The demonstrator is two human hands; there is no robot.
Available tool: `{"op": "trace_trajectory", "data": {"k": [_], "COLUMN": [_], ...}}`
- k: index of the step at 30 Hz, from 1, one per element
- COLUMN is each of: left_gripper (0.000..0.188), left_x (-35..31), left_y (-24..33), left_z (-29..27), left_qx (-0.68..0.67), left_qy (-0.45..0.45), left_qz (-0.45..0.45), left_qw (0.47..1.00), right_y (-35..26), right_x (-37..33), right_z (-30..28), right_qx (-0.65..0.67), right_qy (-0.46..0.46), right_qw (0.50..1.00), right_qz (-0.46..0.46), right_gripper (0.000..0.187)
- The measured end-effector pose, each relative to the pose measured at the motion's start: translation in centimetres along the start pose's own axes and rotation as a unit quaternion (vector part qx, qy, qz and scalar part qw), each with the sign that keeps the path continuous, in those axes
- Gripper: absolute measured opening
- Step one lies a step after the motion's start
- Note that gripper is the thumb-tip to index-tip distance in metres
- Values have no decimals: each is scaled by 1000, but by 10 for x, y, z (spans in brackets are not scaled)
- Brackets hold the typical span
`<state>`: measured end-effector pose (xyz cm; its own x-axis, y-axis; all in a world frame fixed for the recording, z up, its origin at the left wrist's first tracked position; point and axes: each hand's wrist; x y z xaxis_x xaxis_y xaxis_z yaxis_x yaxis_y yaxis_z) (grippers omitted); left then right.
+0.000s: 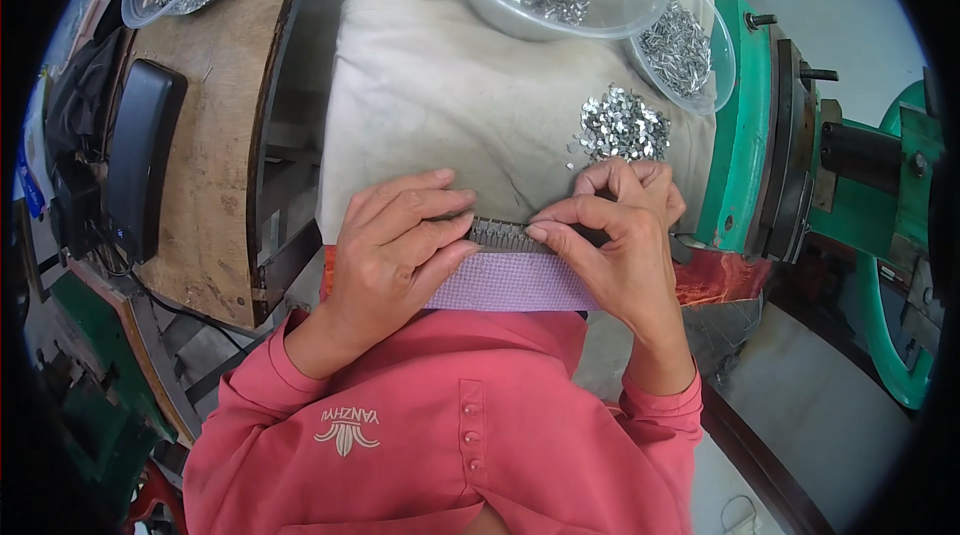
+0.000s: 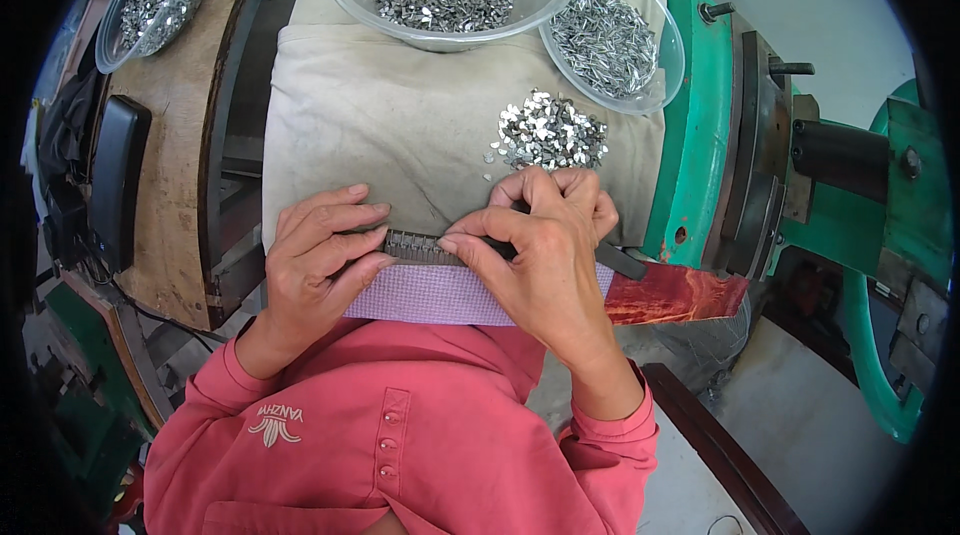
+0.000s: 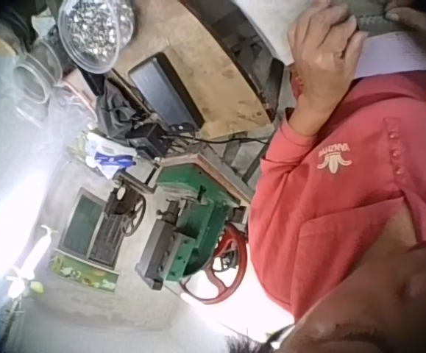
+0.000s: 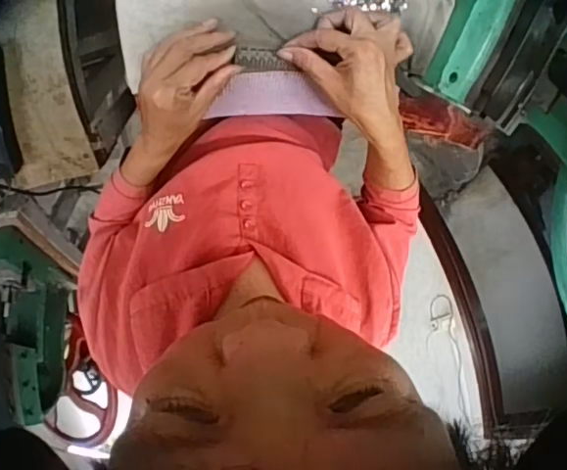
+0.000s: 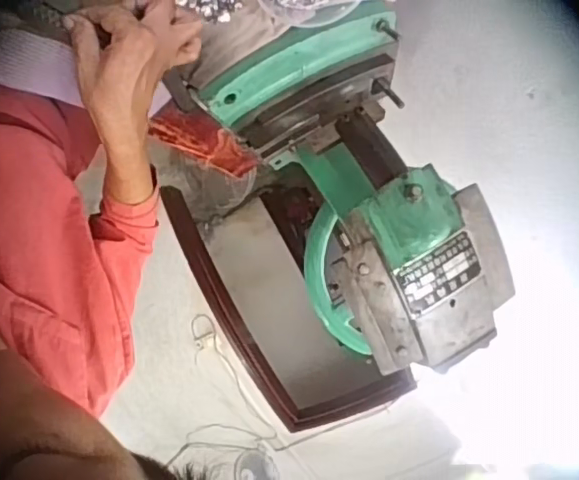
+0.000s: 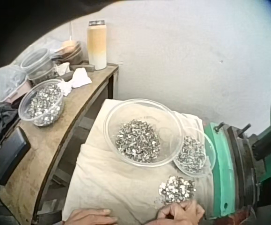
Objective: The person places small metal components into a purple fabric strip using their hands. They then use a green manual press machine to secure the components into the strip. The person repeats this process, handling the components and operating the press to assemble the buckle.
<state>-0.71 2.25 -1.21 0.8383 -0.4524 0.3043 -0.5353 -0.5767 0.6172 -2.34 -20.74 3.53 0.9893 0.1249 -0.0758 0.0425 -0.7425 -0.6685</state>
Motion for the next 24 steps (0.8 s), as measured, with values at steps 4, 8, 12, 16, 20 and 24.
{"op": "trace_trajectory", "data": {"k": [4,8,12,16,20,24], "left_gripper": [27,27,27,22,22,26], "left_x": [-1,0,0,0,1,0], "left_y": [1,1,1,1,0,1], "left_z": [-2,-2,-2,-1,-1,-1], "left_qx": [-4,-4,-2,9,11,6], "left_qy": [-17,-17,-18,-6,-7,-10], "left_qz": [-10,-11,-11,-1,1,-6], "left_qw": [1000,1000,1000,1000,1000,1000], "right_y": [-2,-3,3,1,6,6], "right_x": [2,1,-4,-2,-6,-9], "right_z": [1,-1,-6,-5,-9,-13], "right_qx": [6,4,-5,1,-7,-15], "right_qy": [-1,-4,2,2,3,-1], "right_qw": [1000,1000,1000,1000,1000,1000], "right_qz": [2,8,9,13,18,24], "right_gripper": [18,18,17,16,15,16]}}
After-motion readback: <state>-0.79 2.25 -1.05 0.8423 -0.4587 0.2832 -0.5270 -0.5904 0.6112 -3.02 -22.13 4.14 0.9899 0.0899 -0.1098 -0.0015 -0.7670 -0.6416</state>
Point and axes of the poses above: each hand's wrist, its own x-axis towards the middle knuckle, its own z-axis out of the palm, y = z × x, and after that the axes turned 10 degrees about x, right-handed
